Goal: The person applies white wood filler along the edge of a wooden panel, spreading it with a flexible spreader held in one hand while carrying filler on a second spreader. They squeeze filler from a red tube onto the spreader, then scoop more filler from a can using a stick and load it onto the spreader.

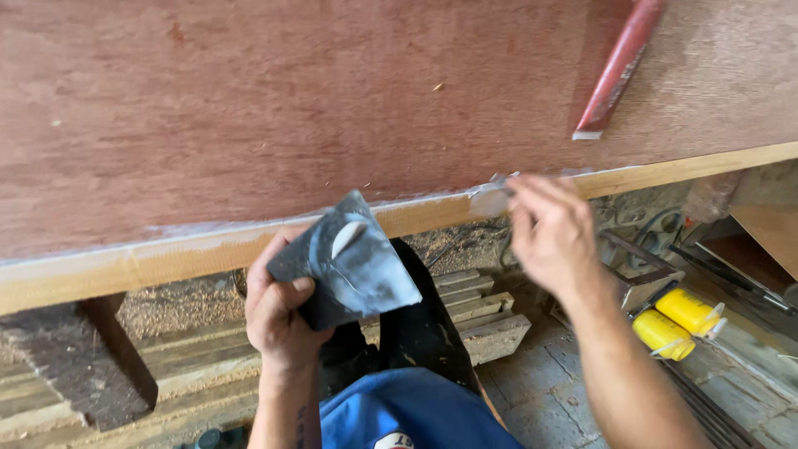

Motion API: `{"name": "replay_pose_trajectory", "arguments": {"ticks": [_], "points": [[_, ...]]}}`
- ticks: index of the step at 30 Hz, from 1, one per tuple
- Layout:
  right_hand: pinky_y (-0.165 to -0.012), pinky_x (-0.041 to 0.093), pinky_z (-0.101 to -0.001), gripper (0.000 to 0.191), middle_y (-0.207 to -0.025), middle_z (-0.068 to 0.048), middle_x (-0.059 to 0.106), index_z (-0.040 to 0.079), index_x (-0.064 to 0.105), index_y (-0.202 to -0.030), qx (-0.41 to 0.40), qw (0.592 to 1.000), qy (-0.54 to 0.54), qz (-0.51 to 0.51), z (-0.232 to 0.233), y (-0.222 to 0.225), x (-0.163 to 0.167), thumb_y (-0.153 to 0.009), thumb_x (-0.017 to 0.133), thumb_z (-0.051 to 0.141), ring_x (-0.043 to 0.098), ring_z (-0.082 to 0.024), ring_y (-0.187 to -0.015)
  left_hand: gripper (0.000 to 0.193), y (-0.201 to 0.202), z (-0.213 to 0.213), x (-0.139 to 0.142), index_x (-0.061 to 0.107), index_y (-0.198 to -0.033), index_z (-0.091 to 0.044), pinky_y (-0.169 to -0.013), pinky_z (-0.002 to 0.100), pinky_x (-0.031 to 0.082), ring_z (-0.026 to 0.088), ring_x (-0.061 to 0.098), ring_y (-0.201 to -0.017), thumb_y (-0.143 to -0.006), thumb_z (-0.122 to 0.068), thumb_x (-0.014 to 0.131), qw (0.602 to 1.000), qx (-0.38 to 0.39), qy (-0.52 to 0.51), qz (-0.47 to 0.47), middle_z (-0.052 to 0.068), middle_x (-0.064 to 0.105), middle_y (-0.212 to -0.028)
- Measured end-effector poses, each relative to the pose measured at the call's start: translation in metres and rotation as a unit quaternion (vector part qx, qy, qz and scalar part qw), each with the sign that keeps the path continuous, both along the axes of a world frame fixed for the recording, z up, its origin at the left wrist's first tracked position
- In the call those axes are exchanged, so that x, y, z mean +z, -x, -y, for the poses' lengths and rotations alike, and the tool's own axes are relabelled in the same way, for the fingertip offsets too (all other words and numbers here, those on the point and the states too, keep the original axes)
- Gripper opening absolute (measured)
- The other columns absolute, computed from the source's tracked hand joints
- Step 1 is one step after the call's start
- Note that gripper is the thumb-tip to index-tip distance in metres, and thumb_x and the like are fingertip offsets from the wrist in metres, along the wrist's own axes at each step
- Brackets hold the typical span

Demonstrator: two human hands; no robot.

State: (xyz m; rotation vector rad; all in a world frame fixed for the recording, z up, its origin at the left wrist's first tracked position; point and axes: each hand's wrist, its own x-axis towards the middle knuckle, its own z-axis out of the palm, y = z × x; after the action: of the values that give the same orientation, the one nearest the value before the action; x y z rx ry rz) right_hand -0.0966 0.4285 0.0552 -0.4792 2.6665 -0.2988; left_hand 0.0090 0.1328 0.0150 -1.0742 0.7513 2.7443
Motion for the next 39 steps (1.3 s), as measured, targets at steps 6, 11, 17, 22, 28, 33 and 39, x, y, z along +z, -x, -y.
{"name": "replay_pose_trajectory", "arguments": {"ticks": [6, 11, 17, 22, 28, 33, 39], "points": [[-0.092, 0.058, -0.0422, 0.026, -0.116, -0.022, 0.075, -0.007, 0.074, -0.114, 0.034, 0.999, 0.002, -0.02, 0.008, -0.014, -0.019, -0.091, 0.062, -0.005, 0.07, -0.033, -0.102, 0.059, -0.001, 0.008, -0.005, 0.058, -0.124, 0.017, -0.098, 0.032, 0.05, 0.026, 0.065, -0.1, -0.074, -0.015, 0.054, 1.0, 0.024, 0.003, -0.005, 0.021, 0.068, -0.109], [-0.089, 0.057, -0.0399, 0.025, -0.113, -0.018, 0.076, -0.004, 0.076, -0.109, 0.026, 0.996, 0.006, 0.082, 0.023, -0.036, 0.008, -0.087, 0.064, 0.0, 0.072, -0.031, -0.1, 0.058, 0.001, -0.005, -0.002, 0.058, -0.125, 0.016, -0.097, 0.032, 0.05, 0.023, 0.064, -0.101, -0.077, -0.015, 0.056, 0.999, 0.007, -0.035, -0.035, 0.019, 0.068, -0.111], [-0.101, 0.055, -0.0539, 0.041, -0.126, -0.029, 0.07, -0.012, 0.062, -0.138, -0.425, 0.698, 0.501, 0.285, 0.017, -0.034, 0.048, -0.102, 0.058, 0.007, 0.069, -0.042, -0.11, 0.048, 0.005, -0.023, -0.011, 0.059, -0.122, 0.009, -0.093, 0.031, 0.05, 0.019, 0.063, -0.1, -0.077, -0.008, 0.057, 0.998, -0.049, -0.015, -0.027, 0.013, 0.067, -0.108], [-0.111, 0.045, -0.0726, 0.05, -0.14, -0.034, 0.061, -0.016, 0.052, -0.143, -0.462, 0.524, 0.648, 0.303, 0.014, -0.053, 0.077, -0.104, 0.06, 0.013, 0.061, -0.048, -0.131, 0.043, 0.01, -0.059, -0.011, 0.059, -0.119, 0.006, -0.092, 0.027, 0.049, 0.014, 0.06, -0.098, -0.078, -0.003, 0.053, 0.994, -0.107, -0.025, -0.031, 0.008, 0.067, -0.107], [-0.112, 0.049, -0.0643, 0.046, -0.135, -0.03, 0.063, -0.018, 0.055, -0.138, -0.442, 0.606, 0.591, 0.298, -0.006, -0.082, 0.069, -0.102, 0.063, 0.01, 0.063, -0.041, -0.126, 0.033, 0.01, -0.093, 0.0, 0.061, -0.113, 0.006, -0.083, 0.027, 0.046, 0.014, 0.057, -0.088, -0.082, -0.003, 0.053, 0.991, -0.13, -0.02, -0.032, 0.008, 0.065, -0.095], [-0.1, 0.053, -0.0419, 0.033, -0.134, -0.021, 0.065, -0.011, 0.069, -0.121, -0.376, 0.778, 0.43, 0.261, -0.025, -0.12, 0.042, -0.095, 0.069, 0.01, 0.066, -0.028, -0.116, 0.041, 0.008, -0.102, 0.016, 0.062, -0.113, 0.007, -0.083, 0.028, 0.049, 0.017, 0.061, -0.088, -0.075, -0.004, 0.053, 0.994, -0.09, -0.067, 0.018, 0.01, 0.066, -0.097], [-0.104, 0.053, -0.0464, 0.023, -0.127, -0.019, 0.071, -0.002, 0.072, -0.119, -0.002, 0.993, 0.097, -0.07, -0.056, -0.015, 0.008, -0.1, 0.066, 0.007, 0.068, -0.033, -0.117, 0.042, 0.001, -0.091, 0.018, 0.059, -0.115, 0.009, -0.086, 0.031, 0.052, 0.02, 0.064, -0.09, -0.077, -0.007, 0.055, 0.998, -0.009, -0.055, -0.021, 0.015, 0.067, -0.101]]}}
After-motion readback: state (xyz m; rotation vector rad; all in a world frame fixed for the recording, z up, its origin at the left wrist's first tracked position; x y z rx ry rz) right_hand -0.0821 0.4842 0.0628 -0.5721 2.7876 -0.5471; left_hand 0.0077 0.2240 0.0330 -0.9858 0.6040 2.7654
